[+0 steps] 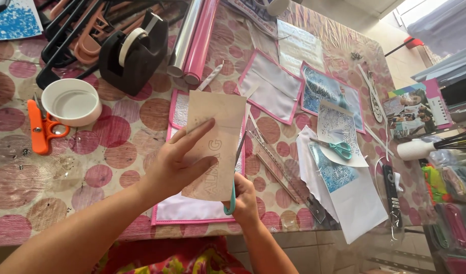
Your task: The person measures and marks a piece of paper with a ruler and pencil, then cuts it with scissors. They place the cut paper onto a pink-bordered fabric item, measure it again, and repeat the cutting process to fit the paper into the designated area.
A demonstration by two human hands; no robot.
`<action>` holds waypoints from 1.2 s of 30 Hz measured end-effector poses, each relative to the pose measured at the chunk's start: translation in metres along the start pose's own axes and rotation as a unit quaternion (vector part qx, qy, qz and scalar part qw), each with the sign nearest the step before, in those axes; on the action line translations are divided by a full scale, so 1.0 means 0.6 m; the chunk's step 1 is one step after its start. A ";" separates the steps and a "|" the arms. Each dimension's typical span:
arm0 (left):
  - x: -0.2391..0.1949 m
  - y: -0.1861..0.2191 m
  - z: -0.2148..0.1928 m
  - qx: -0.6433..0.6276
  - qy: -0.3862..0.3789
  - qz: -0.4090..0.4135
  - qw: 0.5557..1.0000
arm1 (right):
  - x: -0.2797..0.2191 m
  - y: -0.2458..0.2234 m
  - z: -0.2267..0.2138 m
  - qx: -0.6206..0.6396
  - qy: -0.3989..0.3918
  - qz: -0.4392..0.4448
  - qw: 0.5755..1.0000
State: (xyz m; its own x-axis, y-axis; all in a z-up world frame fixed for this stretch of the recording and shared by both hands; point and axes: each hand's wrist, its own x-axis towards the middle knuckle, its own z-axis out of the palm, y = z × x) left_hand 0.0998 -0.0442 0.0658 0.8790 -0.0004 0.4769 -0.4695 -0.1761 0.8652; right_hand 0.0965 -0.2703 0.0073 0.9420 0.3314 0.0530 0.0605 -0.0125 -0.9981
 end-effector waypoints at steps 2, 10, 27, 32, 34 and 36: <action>-0.002 0.001 0.003 0.002 -0.001 -0.003 1.000 | -0.001 -0.005 0.001 0.010 -0.002 0.001 1.000; -0.003 0.009 0.007 -0.027 -0.023 -0.037 0.999 | -0.001 -0.004 0.000 0.015 0.013 -0.009 1.000; 0.002 -0.002 0.013 -0.016 0.041 0.059 0.997 | 0.003 -0.015 0.006 0.049 0.009 -0.045 0.998; -0.001 -0.008 0.015 -0.008 0.038 0.057 0.998 | 0.006 -0.023 0.009 0.044 0.002 -0.052 0.998; -0.001 -0.007 0.015 -0.008 0.036 0.052 0.998 | 0.006 -0.016 0.008 0.049 0.001 -0.055 0.997; -0.002 -0.004 0.015 -0.009 0.038 0.049 0.998 | 0.003 -0.003 0.004 0.054 0.002 -0.054 0.997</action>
State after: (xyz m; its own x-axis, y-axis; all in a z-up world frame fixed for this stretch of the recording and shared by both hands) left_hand 0.1008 -0.0526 0.0616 0.8206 0.0576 0.5686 -0.5544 -0.1615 0.8164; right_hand 0.0971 -0.2674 0.0089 0.9336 0.3209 0.1598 0.1253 0.1254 -0.9842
